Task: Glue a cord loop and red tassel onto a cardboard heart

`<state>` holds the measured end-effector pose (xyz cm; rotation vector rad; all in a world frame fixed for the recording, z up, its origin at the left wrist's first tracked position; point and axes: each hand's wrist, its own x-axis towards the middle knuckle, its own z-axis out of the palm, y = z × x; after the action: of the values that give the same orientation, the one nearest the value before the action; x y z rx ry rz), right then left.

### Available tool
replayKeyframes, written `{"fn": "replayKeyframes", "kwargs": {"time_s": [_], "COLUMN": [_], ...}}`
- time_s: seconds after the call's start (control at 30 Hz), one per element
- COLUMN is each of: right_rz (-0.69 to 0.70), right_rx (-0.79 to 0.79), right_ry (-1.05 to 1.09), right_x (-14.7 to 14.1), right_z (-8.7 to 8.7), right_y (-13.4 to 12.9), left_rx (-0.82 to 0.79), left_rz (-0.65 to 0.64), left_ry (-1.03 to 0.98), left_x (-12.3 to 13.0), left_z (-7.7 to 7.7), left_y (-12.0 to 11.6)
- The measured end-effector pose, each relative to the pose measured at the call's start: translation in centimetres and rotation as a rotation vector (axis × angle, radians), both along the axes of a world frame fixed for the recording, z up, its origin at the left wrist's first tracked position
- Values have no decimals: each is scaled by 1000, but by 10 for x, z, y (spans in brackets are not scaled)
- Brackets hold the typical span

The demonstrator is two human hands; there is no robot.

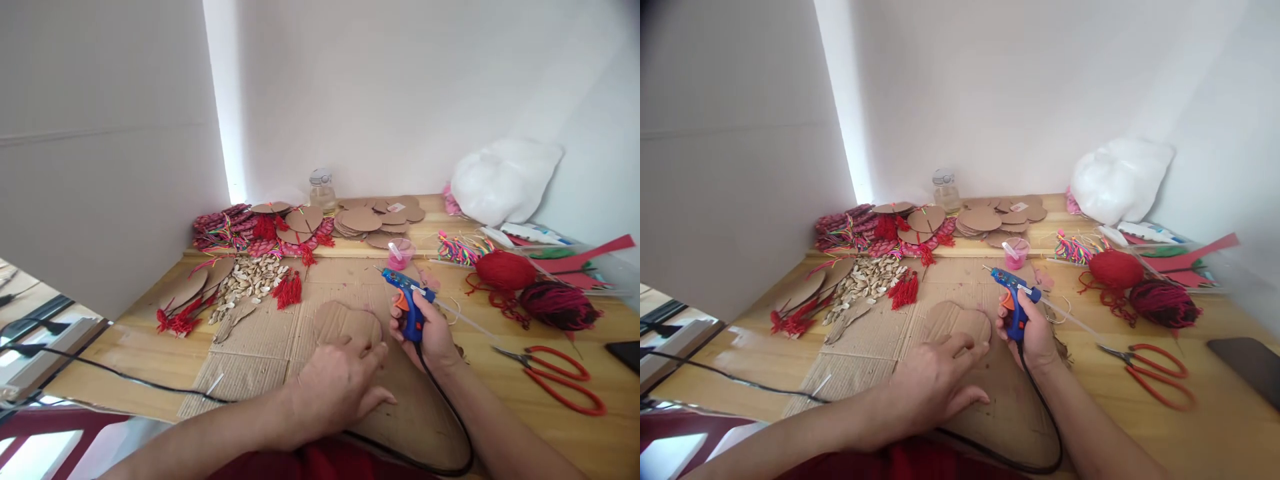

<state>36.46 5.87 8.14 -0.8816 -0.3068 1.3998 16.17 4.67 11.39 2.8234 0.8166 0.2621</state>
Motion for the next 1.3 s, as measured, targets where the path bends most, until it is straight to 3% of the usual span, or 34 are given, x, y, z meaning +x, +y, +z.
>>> {"fn": "replayKeyframes", "kwargs": {"time_s": [0.07,0.17,0.43,0.8,0.97,1.17,1.3], "right_rz": [20,54,117,93,121,280,373], "right_rx": [-6,-30,-95,-152,-272,-455,-527], "right_ry": [-7,-11,-26,-53,-187,-447,-687], "right_x": [-1,0,3,6,7,16,30], "right_z": [-1,-1,-1,2,7,24,37], "right_y": [-1,-2,-2,-3,-3,-7,-18], "left_rx": [-13,-17,-90,-102,-121,-110,-52], "left_rz": [-55,-21,53,19,-2,-38,-88], "left_ry": [-60,-99,-270,-381,-381,-408,-444], "left_x": [-8,-25,-71,-84,-89,-95,-90], "left_z": [3,0,-26,-43,-50,-57,-53], "left_y": [1,6,-16,-25,-23,-18,-7]}}
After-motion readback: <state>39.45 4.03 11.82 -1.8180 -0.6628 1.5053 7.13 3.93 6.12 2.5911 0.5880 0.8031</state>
